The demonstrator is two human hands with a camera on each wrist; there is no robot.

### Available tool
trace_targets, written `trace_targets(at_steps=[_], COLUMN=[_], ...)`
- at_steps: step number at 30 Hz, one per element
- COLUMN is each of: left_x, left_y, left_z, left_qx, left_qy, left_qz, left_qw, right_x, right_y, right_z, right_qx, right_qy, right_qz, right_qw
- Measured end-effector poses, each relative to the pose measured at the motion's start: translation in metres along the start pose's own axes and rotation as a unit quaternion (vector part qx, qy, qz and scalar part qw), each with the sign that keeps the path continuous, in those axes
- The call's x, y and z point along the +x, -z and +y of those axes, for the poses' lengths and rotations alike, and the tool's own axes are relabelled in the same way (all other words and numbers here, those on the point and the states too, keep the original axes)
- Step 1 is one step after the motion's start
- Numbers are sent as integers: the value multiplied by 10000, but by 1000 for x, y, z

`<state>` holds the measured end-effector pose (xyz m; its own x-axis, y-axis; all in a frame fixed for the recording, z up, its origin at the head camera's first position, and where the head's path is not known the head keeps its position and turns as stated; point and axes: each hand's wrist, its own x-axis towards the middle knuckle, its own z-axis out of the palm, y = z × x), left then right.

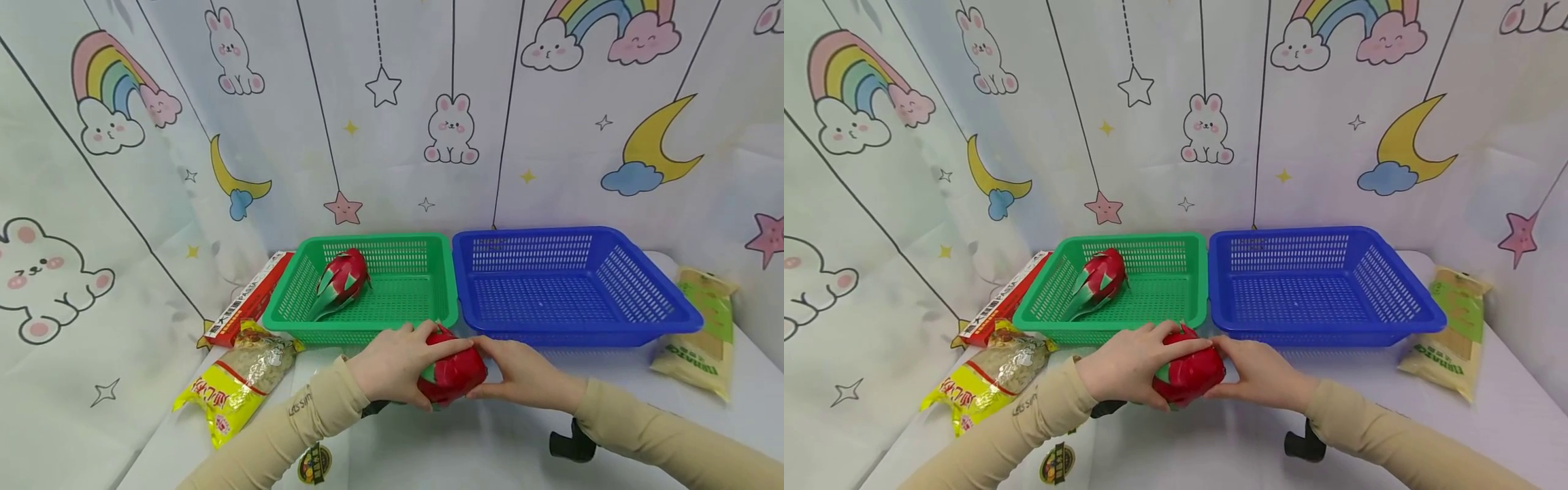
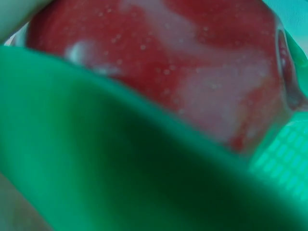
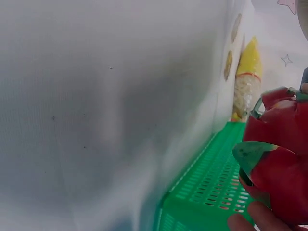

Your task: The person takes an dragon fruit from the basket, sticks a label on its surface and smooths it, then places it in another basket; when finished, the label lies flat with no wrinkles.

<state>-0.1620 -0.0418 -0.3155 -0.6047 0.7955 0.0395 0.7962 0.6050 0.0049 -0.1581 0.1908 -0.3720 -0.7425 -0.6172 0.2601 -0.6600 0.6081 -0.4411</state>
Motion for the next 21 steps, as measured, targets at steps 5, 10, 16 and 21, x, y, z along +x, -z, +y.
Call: trace_targets(at_steps=[5, 10, 16, 21], left_x=[1, 1, 2, 3], left_y=[-6, -14, -22, -25], left_z=[1, 1, 4, 5], left_qx=[-30, -65, 23, 24], left_qy=[-97, -234, -399, -481], left_qz=[-72, -138, -195, -274], left_qw=[9999, 9996, 9990, 9985], right_x=[-3, -7, -12, -14], right_y=[-3, -6, -11, -14], right_z=[1, 1, 1, 2], right_qx=[51, 169, 275, 229], right_qy=[-69, -270, -419, -327], right_qz=[-115, -351, -574, -592], right_qw=[9999, 9989, 9971, 9974])
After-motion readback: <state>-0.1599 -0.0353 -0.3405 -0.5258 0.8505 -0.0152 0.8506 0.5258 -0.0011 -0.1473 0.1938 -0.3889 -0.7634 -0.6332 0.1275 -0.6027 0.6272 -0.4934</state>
